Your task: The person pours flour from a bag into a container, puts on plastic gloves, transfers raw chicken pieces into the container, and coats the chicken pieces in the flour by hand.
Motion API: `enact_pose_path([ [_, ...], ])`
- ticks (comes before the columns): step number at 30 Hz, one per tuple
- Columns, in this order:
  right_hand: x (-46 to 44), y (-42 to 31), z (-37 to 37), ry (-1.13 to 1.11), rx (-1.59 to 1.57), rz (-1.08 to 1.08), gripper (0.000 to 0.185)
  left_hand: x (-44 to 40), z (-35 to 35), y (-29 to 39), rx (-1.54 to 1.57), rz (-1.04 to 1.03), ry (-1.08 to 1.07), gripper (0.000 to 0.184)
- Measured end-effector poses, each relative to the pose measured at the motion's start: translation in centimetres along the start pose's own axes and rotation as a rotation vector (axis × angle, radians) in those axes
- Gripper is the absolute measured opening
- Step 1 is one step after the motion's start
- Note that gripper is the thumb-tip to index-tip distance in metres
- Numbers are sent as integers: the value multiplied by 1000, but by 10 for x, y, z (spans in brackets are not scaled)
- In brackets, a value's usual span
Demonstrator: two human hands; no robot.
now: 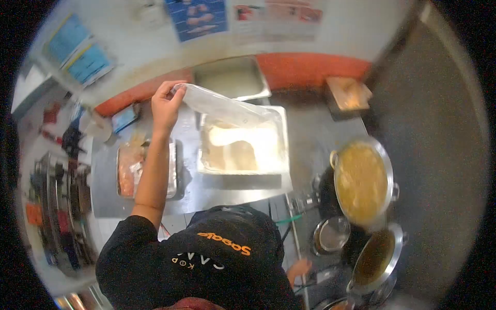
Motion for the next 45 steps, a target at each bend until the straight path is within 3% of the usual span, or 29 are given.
enact_pose_path([
  [2,-12,-79,50,-29,-229,-156,27,-6,48,13,-83,-72,121,13],
  [4,-29,-92,19,31,-419,53,26,1,107,25,-190,-229,300,13],
  [5,-45,-99,-10,-14,-443,123,26,8,138,23,-281,-190,378,15],
  [9,-44,-242,-50,-580,-630,361,28,52,268,14,-660,-165,729,18],
  [11,-24,-296,-55,-770,-612,445,30,77,336,1,-796,-61,842,17],
  [14,6,-348,-45,-822,-298,554,31,126,452,-33,-943,63,1017,17],
  [17,75,-386,-50,-933,-224,685,31,186,560,-64,-950,312,1149,20],
  [24,306,-387,-34,-1156,-170,765,29,298,773,-166,-1020,428,1340,20],
  [25,333,-378,-29,-1176,-140,759,29,310,798,-199,-886,512,1351,21],
  [26,358,-366,-20,-1197,-110,743,29,330,813,-232,-747,622,1359,21],
  [29,419,-335,10,-1308,-23,679,28,352,843,-308,-484,643,1292,20],
  [33,488,-335,48,-1541,-7,598,28,369,868,-385,-597,658,1144,17],
  [35,548,-378,83,-1674,-155,587,27,370,867,-409,-734,815,960,15],
  [40,709,-483,99,-2008,-430,569,24,359,871,-472,-610,751,821,15],
  [42,770,-525,101,-2010,-471,609,24,349,870,-514,-581,759,776,15],
  [44,827,-562,102,-2002,-504,636,24,348,868,-570,-216,786,824,16],
  [45,854,-579,101,-1971,-543,642,24,343,867,-587,-212,791,787,16],
])
Point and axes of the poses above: each hand's wrist, its own x-axis away from the middle knuckle, its own z-axis out of the back of the hand, y = z × x, the point moved 6 cm from there along -x, towards the middle knuckle, and after that the axes turned 9 degrees about -x, right-handed, at the moved point
